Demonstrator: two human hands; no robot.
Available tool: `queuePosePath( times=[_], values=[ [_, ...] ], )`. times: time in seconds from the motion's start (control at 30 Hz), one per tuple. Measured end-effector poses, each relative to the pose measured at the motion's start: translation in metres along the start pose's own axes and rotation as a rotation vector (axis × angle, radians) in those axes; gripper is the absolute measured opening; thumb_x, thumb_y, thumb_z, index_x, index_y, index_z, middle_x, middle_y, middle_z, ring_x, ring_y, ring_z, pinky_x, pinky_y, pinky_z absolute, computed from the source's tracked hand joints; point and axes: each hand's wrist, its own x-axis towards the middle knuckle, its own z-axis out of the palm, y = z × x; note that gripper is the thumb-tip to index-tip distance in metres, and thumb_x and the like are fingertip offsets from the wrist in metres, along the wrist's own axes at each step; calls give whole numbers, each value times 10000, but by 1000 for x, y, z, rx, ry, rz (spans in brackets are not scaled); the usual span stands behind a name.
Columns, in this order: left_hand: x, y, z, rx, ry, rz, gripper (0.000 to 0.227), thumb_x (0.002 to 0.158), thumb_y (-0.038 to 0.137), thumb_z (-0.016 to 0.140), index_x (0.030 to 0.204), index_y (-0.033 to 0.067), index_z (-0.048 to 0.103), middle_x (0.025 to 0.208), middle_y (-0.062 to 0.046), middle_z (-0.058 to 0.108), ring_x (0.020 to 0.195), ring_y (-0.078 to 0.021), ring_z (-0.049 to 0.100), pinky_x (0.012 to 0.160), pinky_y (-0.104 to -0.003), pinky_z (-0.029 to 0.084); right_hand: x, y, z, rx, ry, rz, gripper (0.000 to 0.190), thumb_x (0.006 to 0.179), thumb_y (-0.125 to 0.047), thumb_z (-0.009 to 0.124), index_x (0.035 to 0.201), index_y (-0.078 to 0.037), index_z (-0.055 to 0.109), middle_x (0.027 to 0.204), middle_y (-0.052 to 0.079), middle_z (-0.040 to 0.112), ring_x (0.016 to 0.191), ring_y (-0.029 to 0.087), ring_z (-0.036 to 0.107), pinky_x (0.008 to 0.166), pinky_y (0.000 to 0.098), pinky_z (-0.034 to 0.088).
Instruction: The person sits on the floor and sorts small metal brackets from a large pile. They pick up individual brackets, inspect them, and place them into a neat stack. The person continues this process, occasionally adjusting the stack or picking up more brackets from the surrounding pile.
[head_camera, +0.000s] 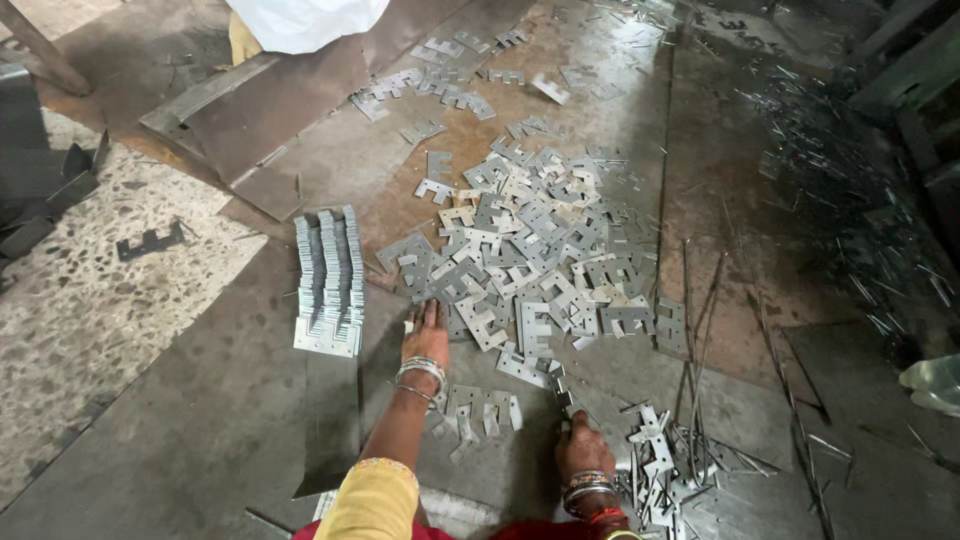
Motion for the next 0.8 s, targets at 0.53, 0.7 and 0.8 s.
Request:
queuePosePath(
  times=[0.53, 0.7, 0.8],
  values=[
    [-34, 24, -84, 7, -194, 107, 392, 836, 179, 624, 1225, 142, 664, 1215, -118, 602, 1155, -326, 595, 873, -467, 561, 5, 3, 7, 30, 12, 7, 290, 911, -268, 571, 1168, -140, 535, 976, 256, 738, 955, 477, 711, 837, 599, 561],
    [-21, 39, -109, -288, 50, -41, 165, 988, 239, 623, 1100, 141, 696, 1098, -108, 680, 938, -342, 705, 715, -468, 587, 4, 6, 5, 52, 46, -10, 276, 893, -246, 587, 1139, -124, 559, 978, 252, 742, 962, 471, 713, 848, 592, 564],
    [-22, 37, -116, -676, 105, -267, 161, 985, 231, 692, 1002, 82, 753, 856, -141, 747, 774, -347, 738, 634, -407, 582, 2, 8, 7, 87, 27, 5, 316, 883, -279, 616, 1153, -124, 560, 989, 255, 736, 972, 473, 704, 855, 583, 562]
  ],
)
